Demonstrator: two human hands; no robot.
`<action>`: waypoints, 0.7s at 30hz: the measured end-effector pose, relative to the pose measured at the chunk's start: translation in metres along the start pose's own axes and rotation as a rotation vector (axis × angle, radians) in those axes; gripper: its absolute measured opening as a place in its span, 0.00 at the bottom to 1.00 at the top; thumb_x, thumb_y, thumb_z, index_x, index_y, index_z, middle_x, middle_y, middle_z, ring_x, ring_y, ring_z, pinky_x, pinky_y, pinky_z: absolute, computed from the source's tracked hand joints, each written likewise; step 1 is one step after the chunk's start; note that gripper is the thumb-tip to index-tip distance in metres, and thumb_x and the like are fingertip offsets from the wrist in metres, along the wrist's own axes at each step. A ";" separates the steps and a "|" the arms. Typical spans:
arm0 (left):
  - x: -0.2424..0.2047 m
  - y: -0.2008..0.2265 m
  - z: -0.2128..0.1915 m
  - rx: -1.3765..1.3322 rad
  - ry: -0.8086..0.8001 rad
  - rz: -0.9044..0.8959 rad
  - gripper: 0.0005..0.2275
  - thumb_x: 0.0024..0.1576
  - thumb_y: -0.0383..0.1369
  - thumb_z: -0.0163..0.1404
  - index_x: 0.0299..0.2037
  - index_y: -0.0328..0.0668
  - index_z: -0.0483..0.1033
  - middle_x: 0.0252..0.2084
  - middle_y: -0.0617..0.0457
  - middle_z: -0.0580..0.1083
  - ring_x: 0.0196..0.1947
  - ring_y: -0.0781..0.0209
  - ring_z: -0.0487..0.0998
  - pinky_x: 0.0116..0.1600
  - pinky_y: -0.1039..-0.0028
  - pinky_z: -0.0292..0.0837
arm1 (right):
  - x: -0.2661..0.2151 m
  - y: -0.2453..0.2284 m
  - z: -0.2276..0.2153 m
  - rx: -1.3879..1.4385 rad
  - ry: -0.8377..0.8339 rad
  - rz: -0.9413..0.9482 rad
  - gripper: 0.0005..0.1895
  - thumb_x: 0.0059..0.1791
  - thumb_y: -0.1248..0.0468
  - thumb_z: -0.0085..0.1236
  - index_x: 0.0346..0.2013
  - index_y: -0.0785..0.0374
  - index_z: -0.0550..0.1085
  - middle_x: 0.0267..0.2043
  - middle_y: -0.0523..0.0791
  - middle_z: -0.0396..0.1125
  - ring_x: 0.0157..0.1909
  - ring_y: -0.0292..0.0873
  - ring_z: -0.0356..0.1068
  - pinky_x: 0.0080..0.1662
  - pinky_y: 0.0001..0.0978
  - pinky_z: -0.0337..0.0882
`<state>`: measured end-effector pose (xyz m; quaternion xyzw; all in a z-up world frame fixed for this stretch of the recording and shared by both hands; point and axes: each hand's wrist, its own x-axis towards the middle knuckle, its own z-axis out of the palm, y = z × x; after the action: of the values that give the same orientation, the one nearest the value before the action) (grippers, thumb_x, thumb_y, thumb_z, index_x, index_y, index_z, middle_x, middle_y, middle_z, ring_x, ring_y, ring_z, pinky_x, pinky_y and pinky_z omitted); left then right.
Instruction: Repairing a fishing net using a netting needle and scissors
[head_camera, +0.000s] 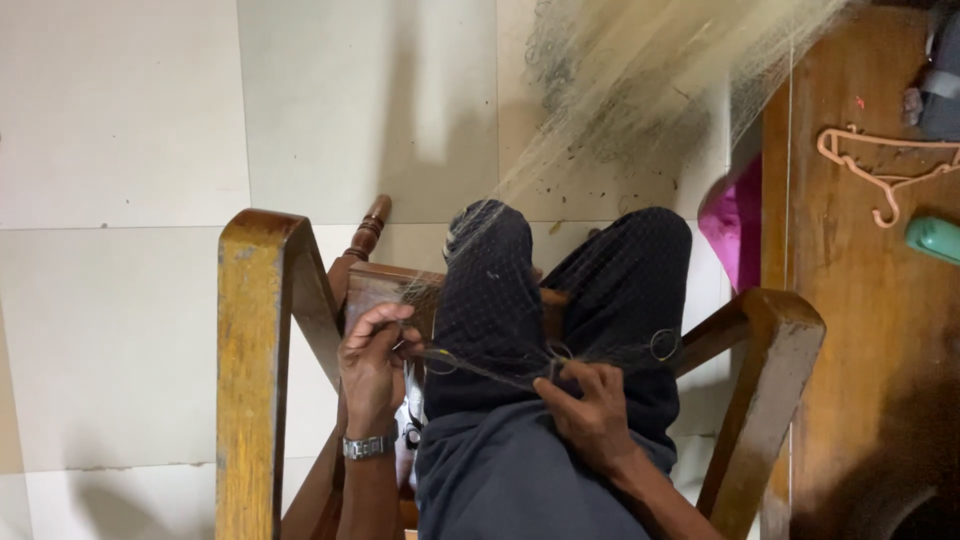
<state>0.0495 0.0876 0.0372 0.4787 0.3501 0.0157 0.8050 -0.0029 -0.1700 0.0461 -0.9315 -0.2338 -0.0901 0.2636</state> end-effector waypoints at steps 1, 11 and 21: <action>0.000 -0.002 0.000 -0.016 0.009 -0.013 0.07 0.51 0.18 0.42 0.34 0.32 0.72 0.36 0.44 0.75 0.22 0.63 0.73 0.23 0.78 0.72 | -0.002 -0.002 -0.004 0.109 -0.006 0.023 0.13 0.46 0.69 0.51 0.44 0.52 0.73 0.35 0.47 0.62 0.32 0.47 0.59 0.36 0.40 0.61; -0.002 -0.006 -0.008 0.044 0.035 -0.073 0.07 0.50 0.18 0.42 0.35 0.33 0.72 0.37 0.45 0.74 0.23 0.63 0.73 0.24 0.80 0.69 | 0.009 -0.023 -0.028 0.275 -0.199 -0.014 0.06 0.47 0.68 0.47 0.37 0.61 0.71 0.45 0.55 0.63 0.42 0.55 0.64 0.40 0.48 0.68; 0.010 -0.026 -0.011 0.254 -0.019 -0.059 0.08 0.50 0.20 0.44 0.37 0.37 0.73 0.28 0.47 0.73 0.19 0.68 0.69 0.24 0.85 0.63 | 0.000 -0.026 -0.016 0.438 -0.467 0.096 0.08 0.44 0.71 0.45 0.37 0.64 0.68 0.46 0.53 0.63 0.45 0.52 0.66 0.41 0.40 0.68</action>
<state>0.0426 0.0853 0.0079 0.5663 0.3559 -0.0571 0.7412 -0.0160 -0.1587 0.0716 -0.8582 -0.2578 0.1911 0.4007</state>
